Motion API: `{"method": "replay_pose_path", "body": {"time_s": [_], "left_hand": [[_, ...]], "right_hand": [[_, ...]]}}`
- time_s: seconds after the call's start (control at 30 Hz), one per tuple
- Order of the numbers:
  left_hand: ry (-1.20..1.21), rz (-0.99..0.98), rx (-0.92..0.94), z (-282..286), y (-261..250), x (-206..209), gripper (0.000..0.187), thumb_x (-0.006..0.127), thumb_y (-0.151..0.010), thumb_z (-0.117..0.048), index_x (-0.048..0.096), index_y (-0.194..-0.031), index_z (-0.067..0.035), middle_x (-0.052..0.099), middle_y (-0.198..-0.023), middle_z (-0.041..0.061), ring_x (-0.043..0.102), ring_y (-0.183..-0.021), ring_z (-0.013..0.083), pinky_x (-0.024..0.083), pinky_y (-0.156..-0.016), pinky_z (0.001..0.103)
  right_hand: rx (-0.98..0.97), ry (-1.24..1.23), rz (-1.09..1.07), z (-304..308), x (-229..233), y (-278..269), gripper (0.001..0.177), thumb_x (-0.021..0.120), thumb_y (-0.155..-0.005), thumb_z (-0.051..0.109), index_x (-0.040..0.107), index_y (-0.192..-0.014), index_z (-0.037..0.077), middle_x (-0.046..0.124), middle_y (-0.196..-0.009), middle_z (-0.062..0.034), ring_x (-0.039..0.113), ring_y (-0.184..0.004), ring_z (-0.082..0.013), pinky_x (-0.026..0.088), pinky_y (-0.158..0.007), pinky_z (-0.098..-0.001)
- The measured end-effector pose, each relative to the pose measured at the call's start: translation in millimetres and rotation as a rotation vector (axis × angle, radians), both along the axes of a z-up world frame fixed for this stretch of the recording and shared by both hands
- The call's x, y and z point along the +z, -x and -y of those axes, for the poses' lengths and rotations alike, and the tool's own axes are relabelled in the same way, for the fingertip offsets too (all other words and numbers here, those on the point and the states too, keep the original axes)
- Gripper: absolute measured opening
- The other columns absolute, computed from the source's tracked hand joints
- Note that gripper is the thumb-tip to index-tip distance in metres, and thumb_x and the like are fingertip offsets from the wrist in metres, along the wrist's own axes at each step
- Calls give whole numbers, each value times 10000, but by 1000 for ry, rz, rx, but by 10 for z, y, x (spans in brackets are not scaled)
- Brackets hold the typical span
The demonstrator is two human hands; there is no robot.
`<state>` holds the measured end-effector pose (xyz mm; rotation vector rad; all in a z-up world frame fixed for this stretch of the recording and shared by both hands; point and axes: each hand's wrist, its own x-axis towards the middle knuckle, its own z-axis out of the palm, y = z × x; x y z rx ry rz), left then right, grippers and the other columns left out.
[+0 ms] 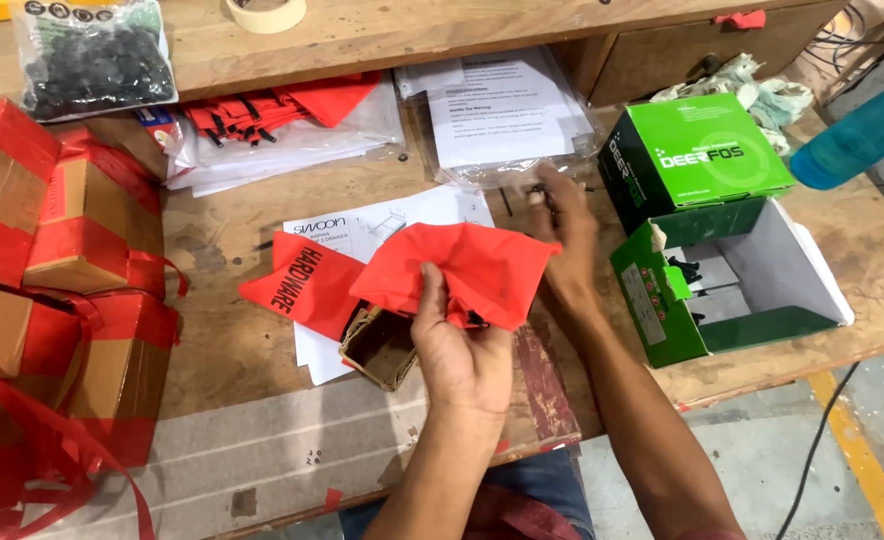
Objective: Packing small hardware components into labeled red pouches.
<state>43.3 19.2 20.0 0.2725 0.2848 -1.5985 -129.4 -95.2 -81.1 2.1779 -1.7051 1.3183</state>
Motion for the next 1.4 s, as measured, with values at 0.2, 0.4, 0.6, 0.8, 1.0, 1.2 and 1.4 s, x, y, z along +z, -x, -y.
{"method": "replay_pose_path", "body": {"time_s": [0.2,0.4,0.6,0.8,1.0,1.2,1.4], "left_hand": [[94,-33,4,-15,53,-206,303,643,-1012,-253,636,-1254,-71,693,-1261,66,651,-1174,206,536,-1053,420],[-24,190,-153,-421,447,-11,331,582,-953,-207,544,-1274,-133,688,-1207,78,674,-1120,241,557,-980,469],[-62,53,-358,-636,620,-472,422,530,-1015,-342,536,-1326,-56,686,-1250,109,663,-1151,244,541,-1021,436],[57,79,-612,-738,446,-358,684,525,-987,-568,513,-1419,-38,659,-1342,103,628,-1220,240,495,-1046,436],[237,122,-770,-819,327,-480,745,498,-997,-605,477,-1458,-20,620,-1346,161,613,-1238,269,501,-1080,538],[161,200,-865,-866,217,-712,574,543,-997,-470,429,-1418,-96,654,-1276,164,642,-1168,259,560,-1011,499],[242,324,-883,-913,47,-824,509,562,-984,-300,473,-1446,-106,658,-1193,95,651,-1089,195,574,-945,425]], "right_hand": [[465,-135,755,-1212,968,-102,686,596,-1013,-70,337,-1621,116,466,-1563,-165,539,-1376,-258,504,-1146,-408],[338,-38,0,-1865,1236,15,833,713,-769,-66,345,-1481,160,376,-1554,-219,471,-1404,-414,456,-1111,-437],[189,-210,-50,-2186,1100,407,560,816,-734,22,651,-1259,127,583,-1336,-180,660,-1066,-296,560,-821,-360],[68,-158,55,-2230,1201,363,421,779,-794,-63,703,-1184,76,712,-1012,-109,674,-735,-151,539,-645,-264],[87,-89,485,-2185,1229,313,508,739,-801,-59,608,-1292,-64,681,-930,-76,672,-853,-131,553,-759,-256],[36,67,413,-2377,1060,864,143,679,-1083,-142,631,-1171,-40,680,-1095,-151,631,-929,-165,505,-827,-246],[-96,222,802,-2124,1834,896,235,412,-1075,61,598,-1214,22,708,-1150,-76,669,-989,-121,554,-856,-226]]}}
